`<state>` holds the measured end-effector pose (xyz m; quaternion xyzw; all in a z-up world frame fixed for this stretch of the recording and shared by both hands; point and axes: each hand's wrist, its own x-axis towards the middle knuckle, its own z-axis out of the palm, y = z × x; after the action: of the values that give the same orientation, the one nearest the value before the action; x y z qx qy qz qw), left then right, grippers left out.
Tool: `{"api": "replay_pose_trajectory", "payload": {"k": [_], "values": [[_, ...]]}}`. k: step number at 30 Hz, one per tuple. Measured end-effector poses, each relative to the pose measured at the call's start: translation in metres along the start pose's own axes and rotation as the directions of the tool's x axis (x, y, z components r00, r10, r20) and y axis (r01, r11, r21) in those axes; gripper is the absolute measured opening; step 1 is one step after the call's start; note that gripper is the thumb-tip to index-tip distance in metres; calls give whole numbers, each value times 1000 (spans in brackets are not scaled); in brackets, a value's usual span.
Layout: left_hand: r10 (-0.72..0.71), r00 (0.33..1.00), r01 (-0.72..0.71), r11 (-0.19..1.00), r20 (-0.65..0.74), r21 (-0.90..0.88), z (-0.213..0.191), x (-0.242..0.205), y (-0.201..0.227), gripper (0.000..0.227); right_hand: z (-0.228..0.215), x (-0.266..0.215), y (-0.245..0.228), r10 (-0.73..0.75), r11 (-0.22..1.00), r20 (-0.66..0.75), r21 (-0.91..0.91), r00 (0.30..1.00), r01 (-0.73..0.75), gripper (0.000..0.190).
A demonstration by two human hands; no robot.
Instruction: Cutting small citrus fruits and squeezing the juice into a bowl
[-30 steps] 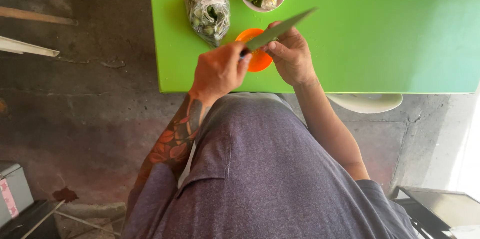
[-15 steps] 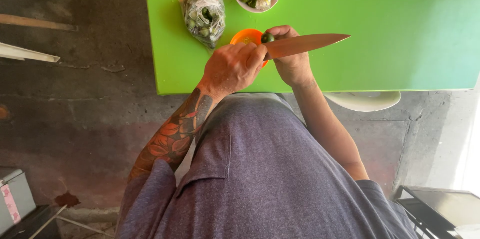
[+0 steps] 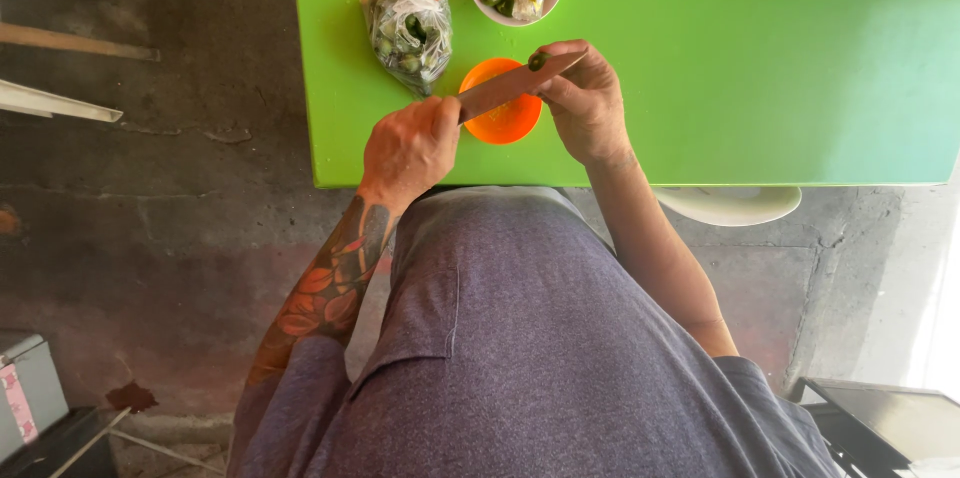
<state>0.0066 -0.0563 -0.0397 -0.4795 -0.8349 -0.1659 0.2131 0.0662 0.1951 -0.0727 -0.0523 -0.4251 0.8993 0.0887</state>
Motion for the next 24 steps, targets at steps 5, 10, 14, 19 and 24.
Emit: {"api": "replay_pose_trajectory", "payload": {"k": [5,10,14,19,24], "values": [[-46,999,45,999,5,18,5,-3,8,9,5,3,7,-17,995,27,-94,999,19,29],[-122,992,122,990,-11,74,-1,15,21,16,25,2,14,35,991,-5,-125,999,-35,32],[-383,924,371,900,-7,-227,0,-7,20,21,16,3,23,68,974,-54,-211,996,-78,36],[-678,733,677,735,-53,-42,26,-82,-21,24,6,-7,23,120,942,-109,-300,987,-147,45],[-878,399,827,470,266,309,78,-153,-46,29,-12,-19,44,296,879,-207,-322,933,-351,41]]}}
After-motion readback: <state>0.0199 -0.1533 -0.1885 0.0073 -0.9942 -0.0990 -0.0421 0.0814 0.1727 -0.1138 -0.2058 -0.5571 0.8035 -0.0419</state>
